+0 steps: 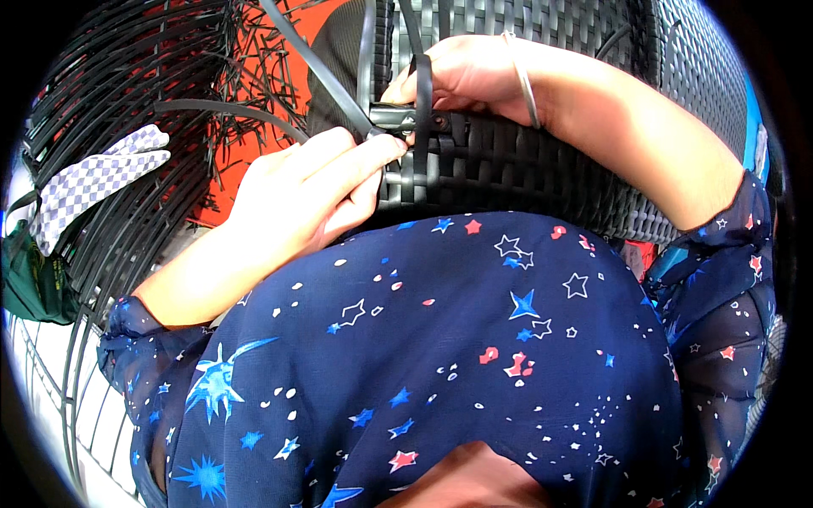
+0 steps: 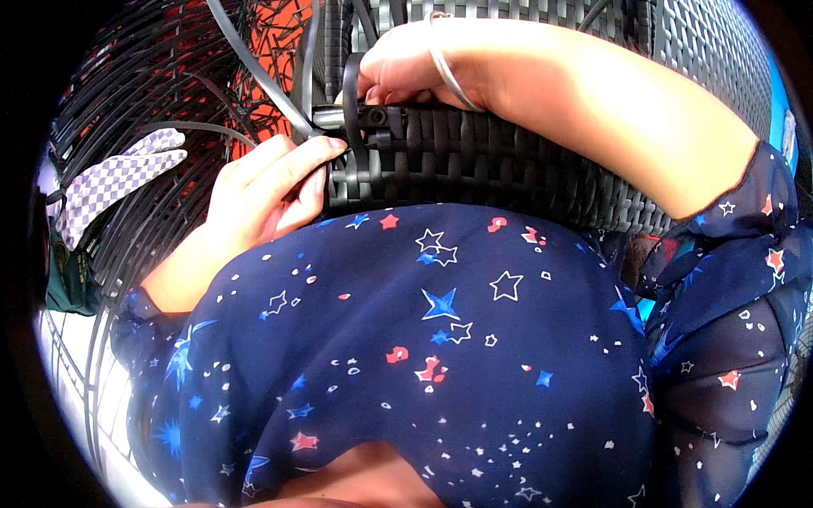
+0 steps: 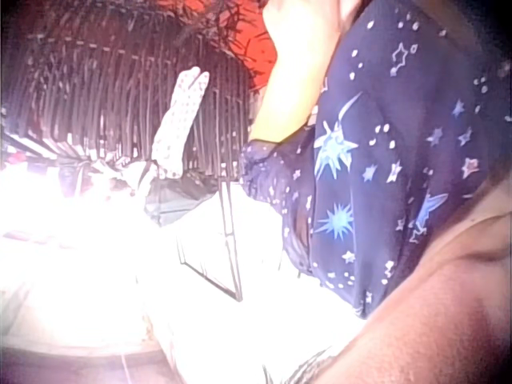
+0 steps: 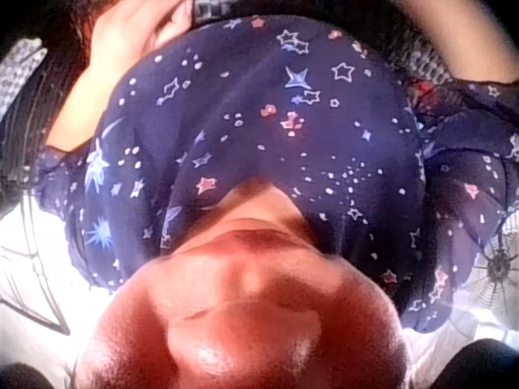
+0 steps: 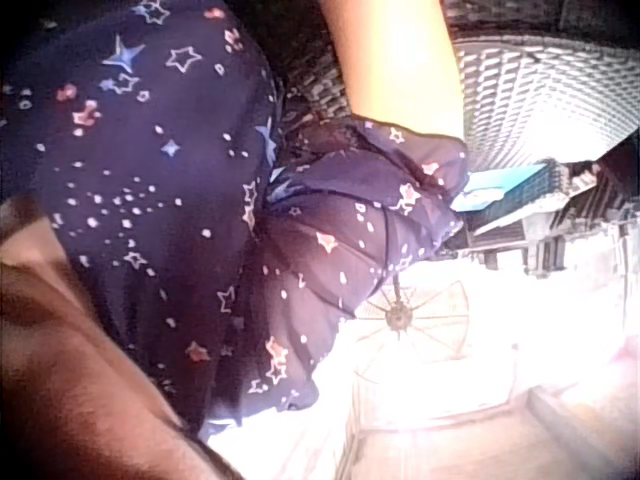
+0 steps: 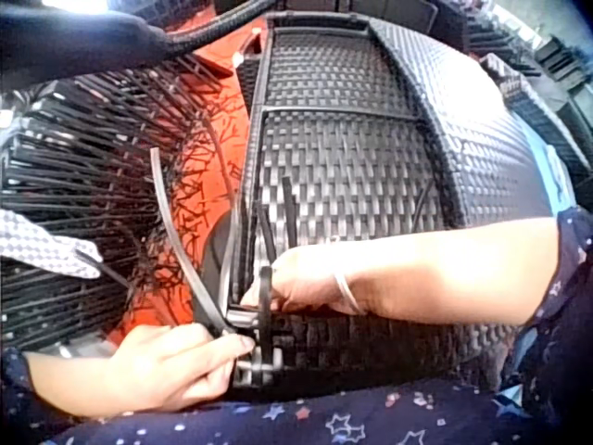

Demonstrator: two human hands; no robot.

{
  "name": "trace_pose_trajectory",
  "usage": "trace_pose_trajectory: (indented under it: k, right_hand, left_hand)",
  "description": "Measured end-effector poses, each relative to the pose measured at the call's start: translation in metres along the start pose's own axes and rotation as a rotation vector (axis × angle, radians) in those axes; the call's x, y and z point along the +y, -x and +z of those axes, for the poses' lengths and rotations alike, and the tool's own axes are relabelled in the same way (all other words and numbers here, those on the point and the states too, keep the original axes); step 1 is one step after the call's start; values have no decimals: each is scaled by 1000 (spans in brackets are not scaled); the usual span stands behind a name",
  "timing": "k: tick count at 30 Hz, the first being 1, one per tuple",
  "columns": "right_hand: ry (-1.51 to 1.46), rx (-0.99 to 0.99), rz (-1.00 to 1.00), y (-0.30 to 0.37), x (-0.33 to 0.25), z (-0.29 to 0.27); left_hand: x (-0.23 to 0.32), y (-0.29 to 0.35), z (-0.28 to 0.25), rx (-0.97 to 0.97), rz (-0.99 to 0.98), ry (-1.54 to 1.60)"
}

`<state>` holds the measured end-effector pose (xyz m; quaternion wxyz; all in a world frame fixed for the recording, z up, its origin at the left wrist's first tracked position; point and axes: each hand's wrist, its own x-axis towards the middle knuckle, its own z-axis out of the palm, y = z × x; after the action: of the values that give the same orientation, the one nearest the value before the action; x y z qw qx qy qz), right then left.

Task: The person weaves black plastic strips into the edge of a black woven basket. They repeatedly thread a strip through the existing weave, pull it tight, and adjust the edge to maintain alignment. The process continues across the basket's rim without visible completion.

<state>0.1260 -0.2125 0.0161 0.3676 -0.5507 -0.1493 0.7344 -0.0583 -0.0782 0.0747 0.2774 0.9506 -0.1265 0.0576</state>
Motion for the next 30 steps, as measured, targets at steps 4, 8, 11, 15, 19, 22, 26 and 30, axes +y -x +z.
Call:
trace_pose_trajectory:
  k: [4,8,11,15,19,22,26,30]
  right_hand:
    - [6,-4,-37,-9,6,-3]
    - [-44,29,33,0,-2,3]
    - [-10,45,74,-1,-3,0]
    - [165,56,-145,12,-14,-1]
    - [116,226,-191,18,-7,-8]
    - [81,175,-84,15,-8,-9]
    - [-101,58,-61,15,-7,-11]
    - [-48,22,-155,2,14,-28]
  left_hand:
    - [-2,0,0,8,4,23]
    - [-3,2,2,27,-2,35]
    - [-5,7,2,22,-18,46]
    - [-8,7,-3,3,-24,25]
    - [-7,5,-4,11,-7,16]
    - [-5,2,-5,5,-13,28]
    - [-11,1,-4,-10,-33,-24]
    - [-12,-15,-17,-91,-29,-79]
